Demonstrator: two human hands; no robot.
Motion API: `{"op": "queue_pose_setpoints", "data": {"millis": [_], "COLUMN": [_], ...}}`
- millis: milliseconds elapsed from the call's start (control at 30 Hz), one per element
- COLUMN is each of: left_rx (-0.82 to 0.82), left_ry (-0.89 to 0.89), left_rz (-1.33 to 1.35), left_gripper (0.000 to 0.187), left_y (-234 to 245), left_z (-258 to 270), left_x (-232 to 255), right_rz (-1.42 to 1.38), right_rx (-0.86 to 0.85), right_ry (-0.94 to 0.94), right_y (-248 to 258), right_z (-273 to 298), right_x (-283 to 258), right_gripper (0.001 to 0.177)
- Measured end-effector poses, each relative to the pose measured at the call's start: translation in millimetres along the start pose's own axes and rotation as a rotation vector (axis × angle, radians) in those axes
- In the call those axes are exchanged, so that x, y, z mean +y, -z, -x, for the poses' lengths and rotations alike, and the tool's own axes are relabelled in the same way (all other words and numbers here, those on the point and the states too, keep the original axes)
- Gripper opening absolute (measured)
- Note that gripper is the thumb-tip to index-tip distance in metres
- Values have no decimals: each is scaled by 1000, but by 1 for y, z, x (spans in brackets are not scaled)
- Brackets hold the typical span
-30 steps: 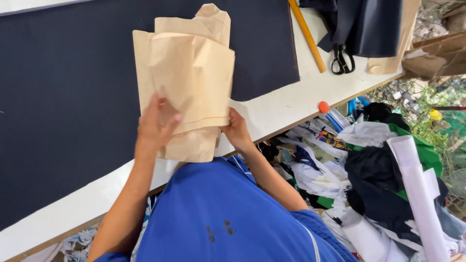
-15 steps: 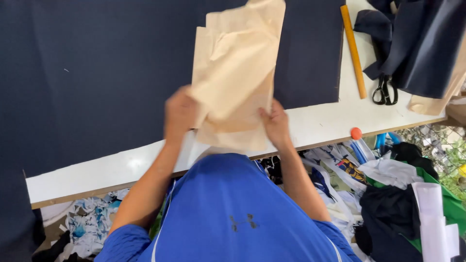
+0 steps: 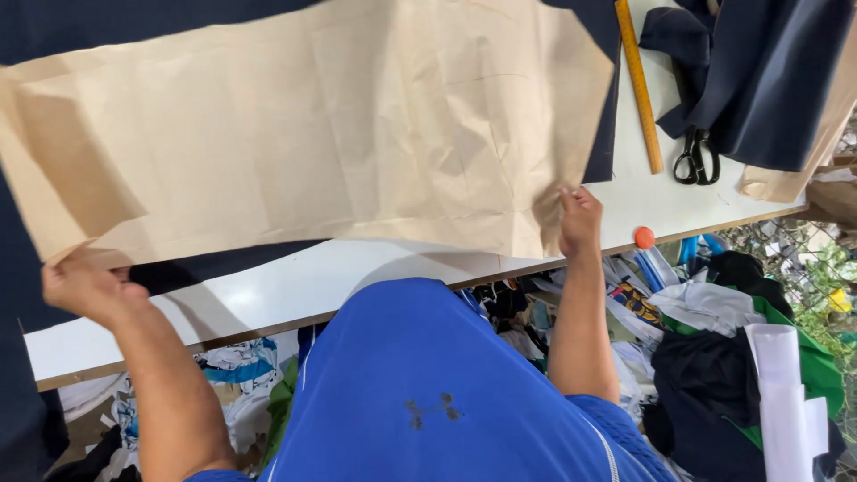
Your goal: The person marks a dark blue fabric using a ruler and a red marker, then cuts the fabric with scissors. They then unfold a paper pattern and place it on the fabric, securing it with tape.
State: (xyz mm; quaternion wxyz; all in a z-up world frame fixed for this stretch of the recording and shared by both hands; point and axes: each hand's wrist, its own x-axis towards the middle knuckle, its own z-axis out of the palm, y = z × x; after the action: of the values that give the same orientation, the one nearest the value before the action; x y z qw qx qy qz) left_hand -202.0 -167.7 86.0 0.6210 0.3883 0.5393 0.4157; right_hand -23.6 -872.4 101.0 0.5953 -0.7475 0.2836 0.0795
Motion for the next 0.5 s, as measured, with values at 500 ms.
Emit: {"op": "queue_pose_setpoints", "data": {"millis": [500], "left_rx": [235], "left_ry": [-25], "left_rz": [-368], "left_gripper": [32], "left_y": [44], "left_z": [-93], "left_x": [9], "right_rz": [-129], "right_rx": [75], "right_ry": [34], "right_y": [41], "right_z": [-17], "right_x": [18], "right_gripper": [14]}}
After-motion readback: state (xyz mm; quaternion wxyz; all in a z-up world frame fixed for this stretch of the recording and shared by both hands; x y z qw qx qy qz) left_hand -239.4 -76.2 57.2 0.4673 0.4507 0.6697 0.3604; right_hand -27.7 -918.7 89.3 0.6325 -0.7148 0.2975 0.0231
